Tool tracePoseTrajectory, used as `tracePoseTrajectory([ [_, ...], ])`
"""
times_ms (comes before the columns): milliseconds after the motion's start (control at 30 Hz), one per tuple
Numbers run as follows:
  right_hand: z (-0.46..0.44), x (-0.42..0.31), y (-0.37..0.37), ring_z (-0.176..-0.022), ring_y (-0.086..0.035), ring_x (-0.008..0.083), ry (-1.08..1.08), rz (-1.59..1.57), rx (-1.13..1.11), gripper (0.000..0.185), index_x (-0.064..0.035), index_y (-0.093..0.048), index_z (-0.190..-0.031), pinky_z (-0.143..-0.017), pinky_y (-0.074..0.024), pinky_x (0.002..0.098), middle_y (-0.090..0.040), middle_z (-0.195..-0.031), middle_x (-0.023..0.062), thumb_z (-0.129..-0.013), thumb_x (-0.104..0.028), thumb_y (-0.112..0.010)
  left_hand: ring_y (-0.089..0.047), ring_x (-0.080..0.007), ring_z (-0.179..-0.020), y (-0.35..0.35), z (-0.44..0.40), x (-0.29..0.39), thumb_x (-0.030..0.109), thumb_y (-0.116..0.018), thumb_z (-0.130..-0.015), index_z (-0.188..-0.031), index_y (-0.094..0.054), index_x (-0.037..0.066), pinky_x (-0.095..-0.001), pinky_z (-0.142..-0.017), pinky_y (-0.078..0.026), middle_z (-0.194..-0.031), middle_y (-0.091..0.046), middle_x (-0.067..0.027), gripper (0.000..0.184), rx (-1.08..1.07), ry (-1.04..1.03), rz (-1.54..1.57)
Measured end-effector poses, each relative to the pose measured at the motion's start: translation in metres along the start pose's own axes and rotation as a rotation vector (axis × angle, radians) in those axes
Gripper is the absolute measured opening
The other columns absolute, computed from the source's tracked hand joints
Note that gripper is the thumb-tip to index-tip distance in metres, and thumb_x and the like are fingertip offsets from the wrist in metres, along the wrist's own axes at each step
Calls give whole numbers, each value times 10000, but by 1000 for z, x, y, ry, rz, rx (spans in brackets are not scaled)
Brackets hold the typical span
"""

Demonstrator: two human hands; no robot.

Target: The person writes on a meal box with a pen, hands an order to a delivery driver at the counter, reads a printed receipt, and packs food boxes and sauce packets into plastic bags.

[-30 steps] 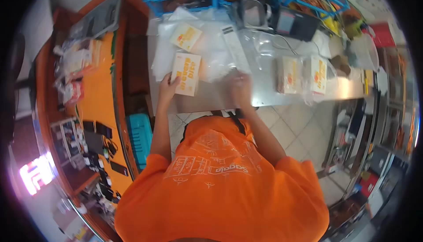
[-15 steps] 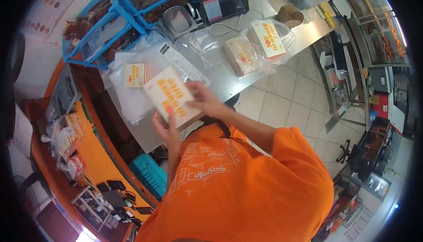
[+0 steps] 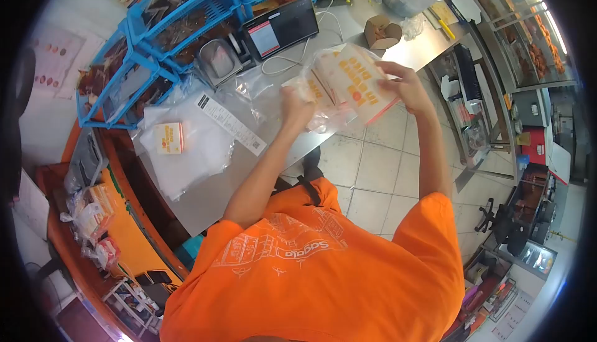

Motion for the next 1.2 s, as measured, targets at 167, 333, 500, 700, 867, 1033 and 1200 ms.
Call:
tracePoseTrajectory([
  [167, -37, 12, -30, -893, -651, 171, -213, 63, -284, 485, 11, -599, -1275, -739, -540, 270, -649, -1153, 148, -797, -31, -671, -652, -248, -817, 22, 21, -9, 17, -663, -780, -1280, -357, -6, -349, -710, -528, -1022, -616, -217, 586, 117, -59, 147],
  [333, -78, 55, -77, -860, -662, 181, -297, -288, -358, 451, 42, -594, -1268, -696, -551, 266, -659, -1127, 140, -837, -65, -675, -611, -172, -773, 1, 37, 0, -31, -622, -782, -1296, -376, 4, -302, -672, -508, -975, -612, -135, 571, 232, -86, 160],
  [500, -72, 72, -107, -913, -678, 211, -142, -312, -46, 413, 68, -608, -1232, -768, -528, 306, -686, -1052, 180, -864, -117, -644, -621, -191, -783, -4, 43, -37, 20, -576, -837, -1176, -480, -16, -307, -671, -506, -957, -615, -116, 354, 27, 227, 424],
  [700, -54, 75, -132, -931, -657, 317, 191, -31, 304, 318, 11, -612, -1196, -844, -505, 382, -655, -1083, 206, -893, -85, -606, -622, -199, -706, -23, 73, -33, 112, -508, -896, -994, -510, 12, -312, -682, -529, -883, -593, -87, 140, -14, 426, 762],
  [867, -38, 75, -141, -863, -609, 426, 459, 316, 333, 337, 12, -601, -1152, -787, -503, 446, -607, -1028, 236, -816, 7, -576, -616, -183, -668, -15, 73, 5, 85, -513, -890, -918, -523, 26, -320, -715, -538, -835, -599, -69, 67, -13, 278, 747],
  [1033, -45, 88, -121, -898, -625, 413, 72, 420, -111, 229, 25, -657, -1019, -810, -502, 457, -644, -1005, 236, -834, -90, -586, -601, -127, -749, -11, 56, 3, 88, -575, -874, -912, -550, 34, -326, -798, -534, -862, -605, -53, 71, 42, 99, 582],
  [1200, -90, 110, -42, -951, -645, 366, 271, 432, 508, 361, 34, -698, -1035, -857, -500, 428, -666, -1044, 254, -844, -269, -658, -554, -246, -1122, -7, 60, -7, 138, -675, -871, -1282, -452, -15, -377, -990, -447, -1225, -546, -162, 492, 180, -148, 302],
])
Point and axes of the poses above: each hand's wrist, its own z-axis away from the middle knuckle, its own y-axis out of the back of the hand, x = y × z, the point moved 3 cm from there along -z, towards the middle knuckle
